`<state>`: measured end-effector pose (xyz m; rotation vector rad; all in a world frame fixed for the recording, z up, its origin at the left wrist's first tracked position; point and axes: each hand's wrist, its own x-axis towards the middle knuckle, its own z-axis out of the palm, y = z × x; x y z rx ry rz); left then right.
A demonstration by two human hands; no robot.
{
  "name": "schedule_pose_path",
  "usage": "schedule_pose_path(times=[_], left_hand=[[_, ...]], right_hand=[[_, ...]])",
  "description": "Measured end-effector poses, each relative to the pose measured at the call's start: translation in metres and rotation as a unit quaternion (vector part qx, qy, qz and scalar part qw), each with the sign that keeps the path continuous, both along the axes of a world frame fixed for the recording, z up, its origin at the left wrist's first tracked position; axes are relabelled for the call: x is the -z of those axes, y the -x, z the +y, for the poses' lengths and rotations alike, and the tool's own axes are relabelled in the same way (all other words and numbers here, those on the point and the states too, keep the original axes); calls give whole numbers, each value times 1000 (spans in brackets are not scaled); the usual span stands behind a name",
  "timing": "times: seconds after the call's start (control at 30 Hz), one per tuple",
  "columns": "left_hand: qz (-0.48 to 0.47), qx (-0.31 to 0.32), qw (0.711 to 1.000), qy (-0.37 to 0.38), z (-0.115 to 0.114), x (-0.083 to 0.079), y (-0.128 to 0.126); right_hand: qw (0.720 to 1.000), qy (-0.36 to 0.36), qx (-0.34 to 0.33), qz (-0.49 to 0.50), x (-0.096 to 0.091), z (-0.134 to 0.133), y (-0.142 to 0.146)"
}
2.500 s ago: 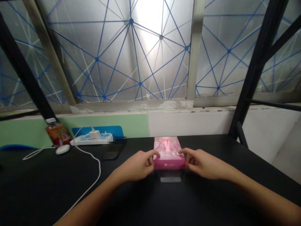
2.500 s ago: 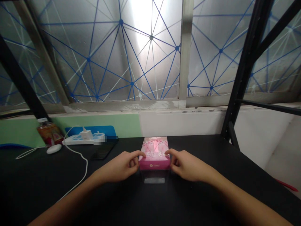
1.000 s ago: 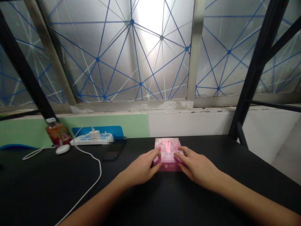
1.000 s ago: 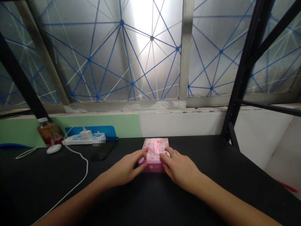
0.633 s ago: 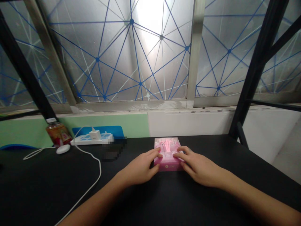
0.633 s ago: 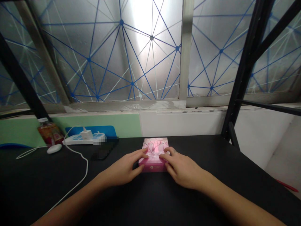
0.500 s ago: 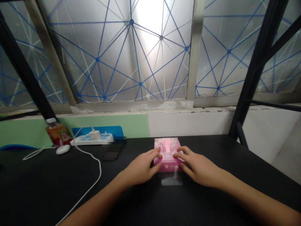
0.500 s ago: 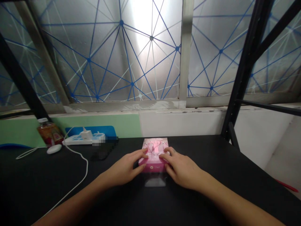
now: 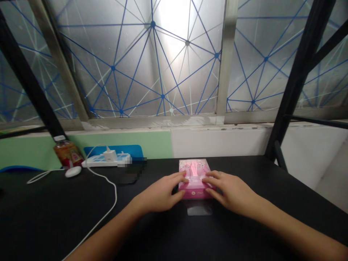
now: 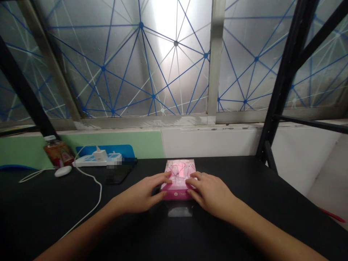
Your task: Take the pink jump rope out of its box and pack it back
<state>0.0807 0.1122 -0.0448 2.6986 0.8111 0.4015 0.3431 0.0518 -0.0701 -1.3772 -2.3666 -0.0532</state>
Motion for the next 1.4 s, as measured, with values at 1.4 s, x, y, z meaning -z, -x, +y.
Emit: schedule_pose_path(times=[1.4], left_hand=[[-163,-160,967,114,49,23,-27]], right_hand=[[873,285,-396,20,-37,-57,29]])
